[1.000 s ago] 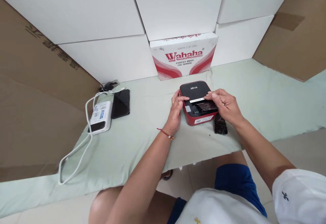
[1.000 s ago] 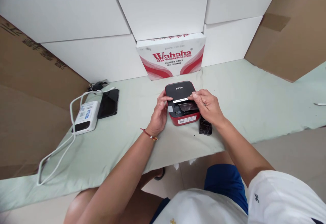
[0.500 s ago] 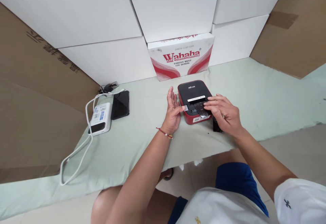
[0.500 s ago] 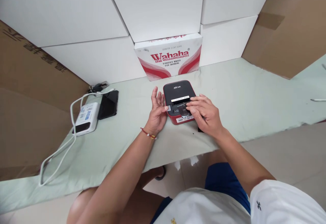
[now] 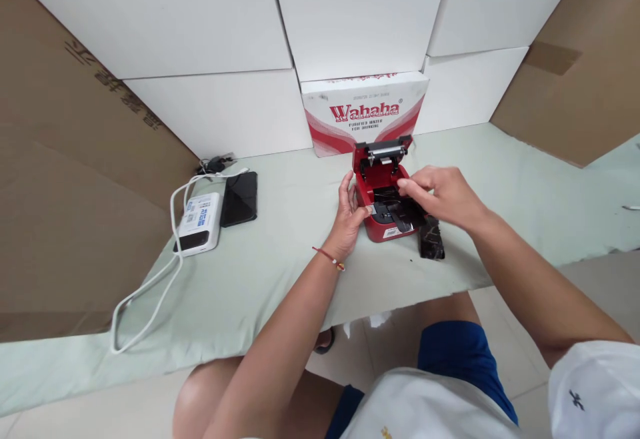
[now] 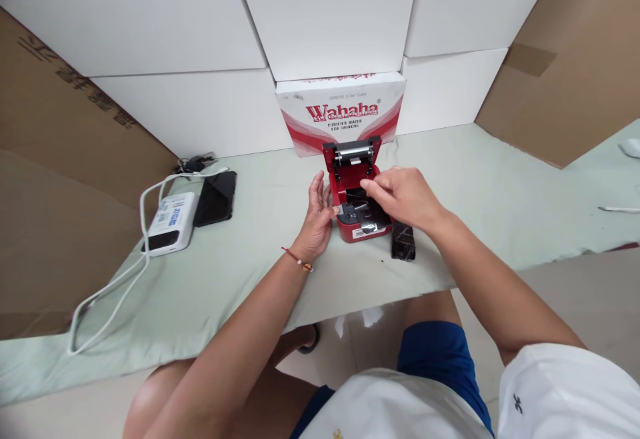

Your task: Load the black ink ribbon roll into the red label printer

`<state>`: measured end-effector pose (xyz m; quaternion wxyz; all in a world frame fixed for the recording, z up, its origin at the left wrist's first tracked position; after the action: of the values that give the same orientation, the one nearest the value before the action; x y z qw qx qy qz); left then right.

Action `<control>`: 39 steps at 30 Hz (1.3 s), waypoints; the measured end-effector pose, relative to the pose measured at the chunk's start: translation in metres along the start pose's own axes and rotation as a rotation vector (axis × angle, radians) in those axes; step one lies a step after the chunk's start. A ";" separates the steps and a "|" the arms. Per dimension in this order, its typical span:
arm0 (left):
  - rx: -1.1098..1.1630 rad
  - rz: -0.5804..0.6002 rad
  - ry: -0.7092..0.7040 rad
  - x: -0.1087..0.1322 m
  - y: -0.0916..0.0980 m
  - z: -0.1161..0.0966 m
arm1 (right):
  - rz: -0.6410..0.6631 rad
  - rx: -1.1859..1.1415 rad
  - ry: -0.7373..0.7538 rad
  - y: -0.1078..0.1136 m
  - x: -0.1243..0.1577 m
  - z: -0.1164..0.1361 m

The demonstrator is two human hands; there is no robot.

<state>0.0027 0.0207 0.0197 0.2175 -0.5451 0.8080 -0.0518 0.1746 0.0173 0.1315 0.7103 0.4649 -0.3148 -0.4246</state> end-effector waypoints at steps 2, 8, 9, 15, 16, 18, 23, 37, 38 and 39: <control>-0.017 -0.003 0.008 0.000 0.001 0.002 | 0.133 0.141 -0.087 0.004 -0.024 0.003; -0.025 0.009 -0.006 -0.003 0.004 0.006 | 0.478 0.484 -0.121 -0.015 -0.075 0.023; -0.025 0.013 -0.007 -0.004 0.004 0.006 | 0.520 0.507 -0.139 -0.019 -0.078 0.025; -0.011 0.025 -0.025 -0.004 0.003 0.005 | 0.516 0.522 -0.149 -0.024 -0.077 0.031; -0.010 0.029 -0.024 -0.004 0.002 0.005 | 0.506 0.513 -0.150 -0.023 -0.076 0.029; -0.011 0.031 -0.016 -0.004 0.002 0.005 | 0.494 0.491 -0.156 -0.022 -0.074 0.024; -0.016 0.024 -0.021 -0.004 0.003 0.006 | 0.581 0.462 -0.169 -0.024 -0.078 0.019; -0.025 0.013 -0.019 -0.004 0.004 0.004 | 0.149 -0.048 -0.110 0.049 0.010 -0.029; -0.023 0.018 -0.018 -0.004 0.004 0.003 | 0.156 -0.050 -0.177 0.055 0.021 -0.044; -0.021 0.021 -0.017 -0.004 0.003 0.003 | 0.175 -0.023 -0.248 0.059 0.029 -0.060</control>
<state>0.0024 0.0266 0.0170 0.2192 -0.5392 0.8123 -0.0363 0.2561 0.0268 0.1657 0.7056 0.3715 -0.4347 -0.4186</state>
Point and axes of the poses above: each hand's wrist, its own x-axis away from the middle knuckle, its own y-axis out of the back of the hand, z = x × y, the point moved 6 cm from there along -x, towards the middle knuckle, and after that the axes turned 13 degrees about z, right-handed, at the moved point
